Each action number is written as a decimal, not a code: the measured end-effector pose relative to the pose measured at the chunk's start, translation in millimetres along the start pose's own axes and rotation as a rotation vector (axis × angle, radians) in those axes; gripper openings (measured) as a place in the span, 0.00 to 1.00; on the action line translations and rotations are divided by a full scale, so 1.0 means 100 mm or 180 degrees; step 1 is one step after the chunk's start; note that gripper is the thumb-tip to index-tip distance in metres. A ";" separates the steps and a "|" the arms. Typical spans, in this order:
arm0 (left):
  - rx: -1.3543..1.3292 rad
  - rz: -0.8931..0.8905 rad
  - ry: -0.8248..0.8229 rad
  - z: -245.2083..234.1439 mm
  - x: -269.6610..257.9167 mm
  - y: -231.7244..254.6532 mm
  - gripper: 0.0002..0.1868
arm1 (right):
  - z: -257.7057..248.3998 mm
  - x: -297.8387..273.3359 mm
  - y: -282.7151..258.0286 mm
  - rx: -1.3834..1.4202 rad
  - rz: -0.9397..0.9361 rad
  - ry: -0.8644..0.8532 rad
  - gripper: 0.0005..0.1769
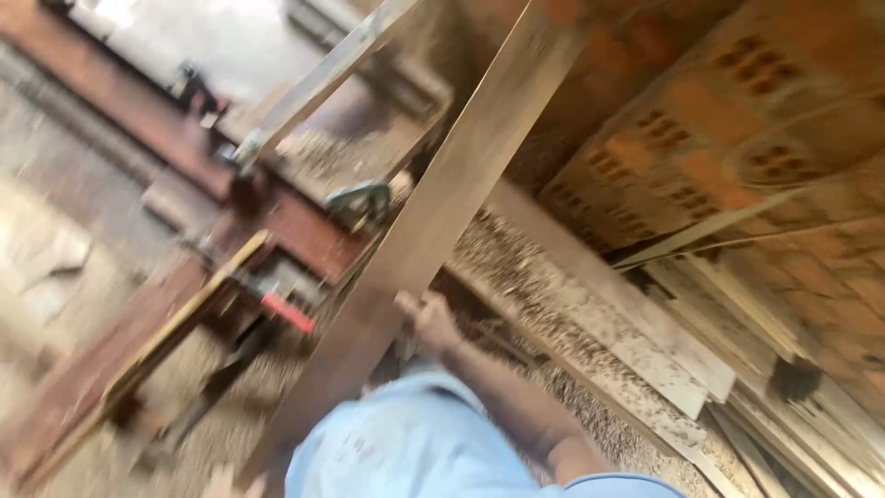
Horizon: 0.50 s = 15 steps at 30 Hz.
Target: Routing the edges of a wooden plank using a stationary router table and adjusting clamps as needed.
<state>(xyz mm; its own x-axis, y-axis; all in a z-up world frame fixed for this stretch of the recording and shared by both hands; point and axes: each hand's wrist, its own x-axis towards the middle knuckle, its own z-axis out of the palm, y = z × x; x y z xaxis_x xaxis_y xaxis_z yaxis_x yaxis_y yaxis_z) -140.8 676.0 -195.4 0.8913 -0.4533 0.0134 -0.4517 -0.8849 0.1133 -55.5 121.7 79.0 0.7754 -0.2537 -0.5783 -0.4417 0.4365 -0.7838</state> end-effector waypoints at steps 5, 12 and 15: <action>-0.1474 -0.1540 0.0095 -1.54 0.82 0.81 0.48 | -0.05 0.49 -0.06 -0.1315 0.0246 0.0967 0.24; -0.1606 -0.1509 0.0871 -3.00 1.22 1.00 0.26 | -0.17 0.77 -0.56 0.1109 -0.0727 0.0112 0.13; -0.2268 -0.1820 0.1047 -3.16 1.19 1.03 0.30 | -0.02 0.69 -0.76 0.1038 -0.0672 0.0108 0.15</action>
<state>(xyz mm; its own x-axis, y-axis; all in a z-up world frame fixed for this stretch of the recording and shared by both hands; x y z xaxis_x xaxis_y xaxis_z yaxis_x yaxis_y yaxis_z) -68.8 564.9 131.5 0.9842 0.1736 0.0342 0.0866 -0.6409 0.7627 31.0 69.6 98.0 0.8161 -0.3933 -0.4234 -0.1031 0.6217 -0.7764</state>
